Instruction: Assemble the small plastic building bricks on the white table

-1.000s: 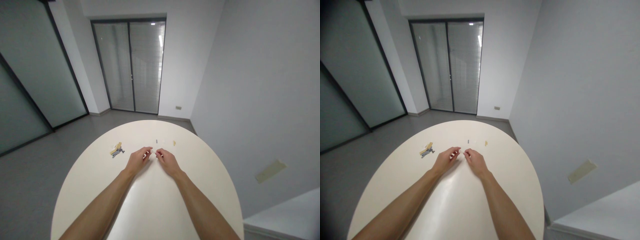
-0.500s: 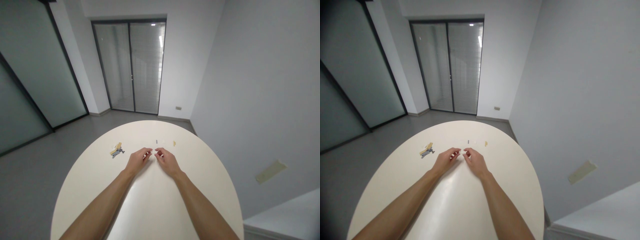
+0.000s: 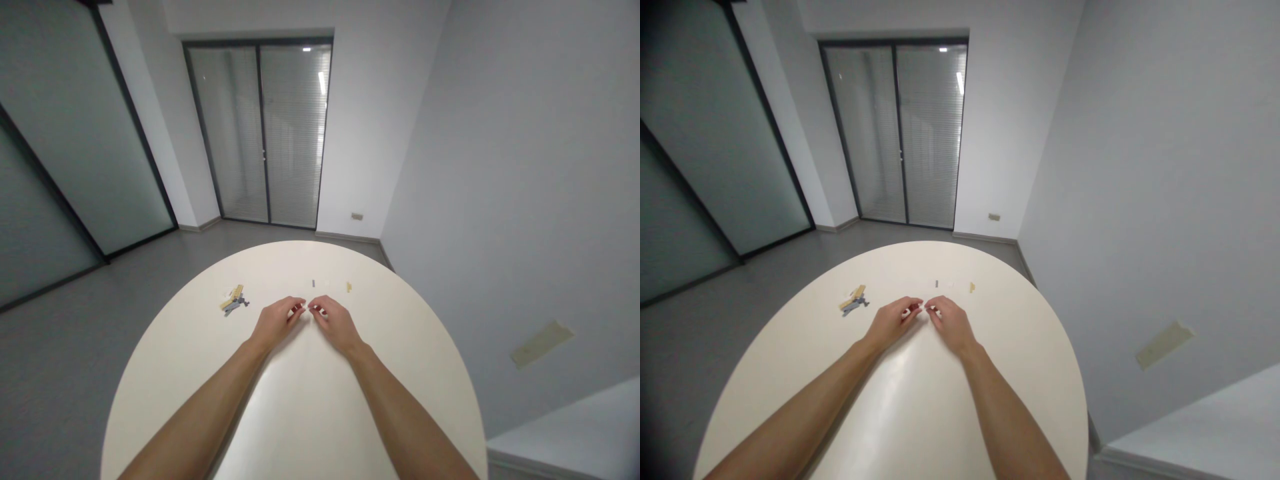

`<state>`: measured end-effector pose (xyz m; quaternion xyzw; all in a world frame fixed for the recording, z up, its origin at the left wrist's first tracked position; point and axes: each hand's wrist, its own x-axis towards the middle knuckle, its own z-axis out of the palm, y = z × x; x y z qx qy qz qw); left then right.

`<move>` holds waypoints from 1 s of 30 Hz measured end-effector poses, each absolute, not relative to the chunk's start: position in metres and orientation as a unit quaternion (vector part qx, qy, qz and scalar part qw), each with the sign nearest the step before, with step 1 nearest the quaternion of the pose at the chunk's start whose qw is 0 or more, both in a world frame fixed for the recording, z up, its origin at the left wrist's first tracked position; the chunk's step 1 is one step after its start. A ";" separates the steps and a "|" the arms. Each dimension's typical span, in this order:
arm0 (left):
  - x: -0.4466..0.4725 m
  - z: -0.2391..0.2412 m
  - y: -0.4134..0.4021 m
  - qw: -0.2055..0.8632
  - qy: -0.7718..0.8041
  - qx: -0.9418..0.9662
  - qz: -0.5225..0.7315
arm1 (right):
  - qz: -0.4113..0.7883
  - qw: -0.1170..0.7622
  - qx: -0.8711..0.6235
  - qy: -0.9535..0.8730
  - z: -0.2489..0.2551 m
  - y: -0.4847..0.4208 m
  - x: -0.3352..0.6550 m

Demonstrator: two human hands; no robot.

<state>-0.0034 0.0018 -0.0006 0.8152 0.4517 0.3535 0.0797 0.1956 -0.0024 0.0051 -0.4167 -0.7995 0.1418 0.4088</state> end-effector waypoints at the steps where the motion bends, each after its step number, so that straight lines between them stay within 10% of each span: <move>1: -0.003 -0.002 0.003 0.070 0.453 0.817 0.350 | 0.136 0.405 -0.418 -0.802 0.005 -0.002 0.196; 30: -0.005 -0.017 0.010 0.072 0.447 0.840 0.299 | 0.071 0.299 -0.663 -0.683 -0.001 0.016 0.216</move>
